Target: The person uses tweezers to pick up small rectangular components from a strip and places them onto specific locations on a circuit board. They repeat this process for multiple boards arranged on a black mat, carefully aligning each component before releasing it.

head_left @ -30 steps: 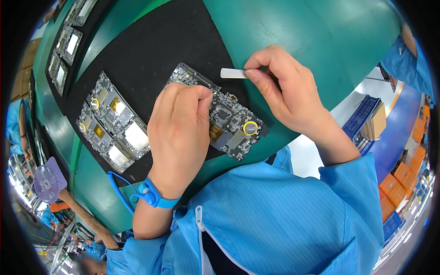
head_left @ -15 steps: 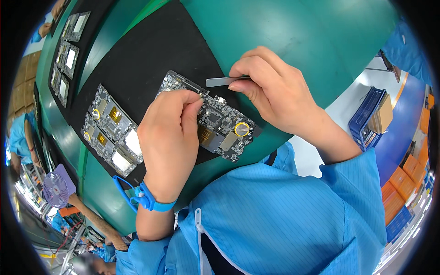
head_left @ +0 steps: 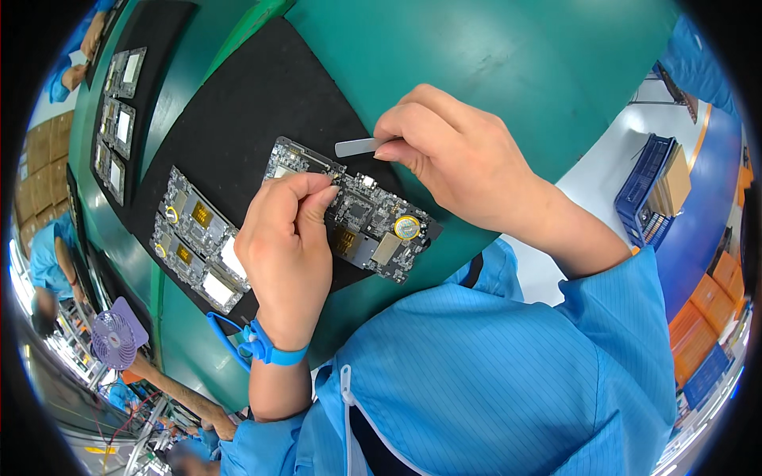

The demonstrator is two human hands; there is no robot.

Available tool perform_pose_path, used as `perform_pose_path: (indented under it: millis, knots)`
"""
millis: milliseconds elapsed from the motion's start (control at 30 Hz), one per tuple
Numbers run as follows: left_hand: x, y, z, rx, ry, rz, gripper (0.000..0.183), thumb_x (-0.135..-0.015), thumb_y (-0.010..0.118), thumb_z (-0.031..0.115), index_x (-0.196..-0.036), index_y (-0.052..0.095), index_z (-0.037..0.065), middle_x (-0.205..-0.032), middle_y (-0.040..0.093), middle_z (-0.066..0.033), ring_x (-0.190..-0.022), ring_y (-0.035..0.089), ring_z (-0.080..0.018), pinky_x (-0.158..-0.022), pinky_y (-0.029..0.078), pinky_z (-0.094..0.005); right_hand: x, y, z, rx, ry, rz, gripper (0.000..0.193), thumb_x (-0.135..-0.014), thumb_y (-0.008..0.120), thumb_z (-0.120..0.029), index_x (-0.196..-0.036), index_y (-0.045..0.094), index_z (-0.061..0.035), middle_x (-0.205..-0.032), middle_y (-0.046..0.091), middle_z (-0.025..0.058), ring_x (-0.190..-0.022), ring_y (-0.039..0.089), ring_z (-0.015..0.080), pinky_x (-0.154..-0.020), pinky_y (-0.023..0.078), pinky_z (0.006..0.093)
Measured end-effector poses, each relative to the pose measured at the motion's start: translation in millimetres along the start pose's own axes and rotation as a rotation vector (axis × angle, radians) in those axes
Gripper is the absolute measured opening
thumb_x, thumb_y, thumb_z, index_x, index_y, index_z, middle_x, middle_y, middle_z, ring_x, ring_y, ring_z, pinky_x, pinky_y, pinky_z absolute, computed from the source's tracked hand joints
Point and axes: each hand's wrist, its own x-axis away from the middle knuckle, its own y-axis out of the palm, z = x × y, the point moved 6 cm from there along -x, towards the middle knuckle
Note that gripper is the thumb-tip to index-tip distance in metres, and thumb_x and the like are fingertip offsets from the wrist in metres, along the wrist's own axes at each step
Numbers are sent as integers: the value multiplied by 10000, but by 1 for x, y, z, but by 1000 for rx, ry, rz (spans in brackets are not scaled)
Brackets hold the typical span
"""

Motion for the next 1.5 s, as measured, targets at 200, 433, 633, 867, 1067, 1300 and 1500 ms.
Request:
perform_pose_path:
  millis: [200, 433, 633, 867, 1067, 1300, 1500]
  knots:
    - [-1, 2, 7, -73, 41, 12, 55, -847, 714, 10, -879, 668, 8, -813, 661, -123, -714, 651, -288, -645, 518, -363, 3, 2, -3, 80, -33, -25, 228, -789, 751, -39, -975, 622, -71, -843, 593, 53, -697, 638, 213, -570, 514, 315]
    - [-4, 1, 6, -75, 42, -29, 49, -852, 707, 13, -880, 668, 7, -819, 662, -127, -720, 654, -294, -649, 518, -366, 5, 5, -2, 73, -37, -64, 192, -846, 613, -106, -1038, 603, -103, -850, 523, 86, -728, 626, 260, -571, 522, 367]
    - [-1, 0, 6, -49, 32, 6, 54, -851, 704, -4, -894, 673, 5, -827, 663, -128, -722, 657, -280, -645, 519, -352, 4, 4, -3, 59, -39, -55, 180, -846, 611, -103, -1026, 598, -96, -838, 511, 83, -716, 614, 254, -562, 513, 367]
    - [0, 0, 5, -39, 33, 12, 56, -849, 707, -9, -893, 673, 0, -845, 675, -130, -734, 664, -275, -659, 525, -346, 5, 5, -2, 65, -30, -51, 167, -848, 609, -104, -1014, 601, -93, -833, 510, 82, -712, 612, 248, -558, 509, 365]
    - [0, 1, 6, -52, 64, 10, 54, -847, 709, -6, -890, 676, -4, -847, 676, -134, -748, 665, -288, -672, 527, -357, 5, 5, -3, 74, -41, -46, 164, -848, 609, -104, -1012, 609, -96, -830, 509, 79, -714, 611, 244, -560, 507, 363]
    - [-1, 2, 7, -67, 101, 8, 58, -843, 707, -9, -890, 673, -4, -842, 670, -136, -748, 663, -297, -672, 528, -366, 5, 5, -3, 83, -35, -56, 165, -841, 616, -107, -1005, 609, -98, -820, 498, 78, -711, 606, 243, -559, 504, 365]
    - [0, 1, 9, -91, 109, 11, 61, -845, 704, -11, -893, 668, 3, -846, 666, -133, -743, 661, -294, -662, 526, -363, 5, 5, -3, 90, -34, -60, 162, -838, 617, -107, -1000, 609, -99, -819, 497, 77, -707, 606, 241, -555, 504, 364]
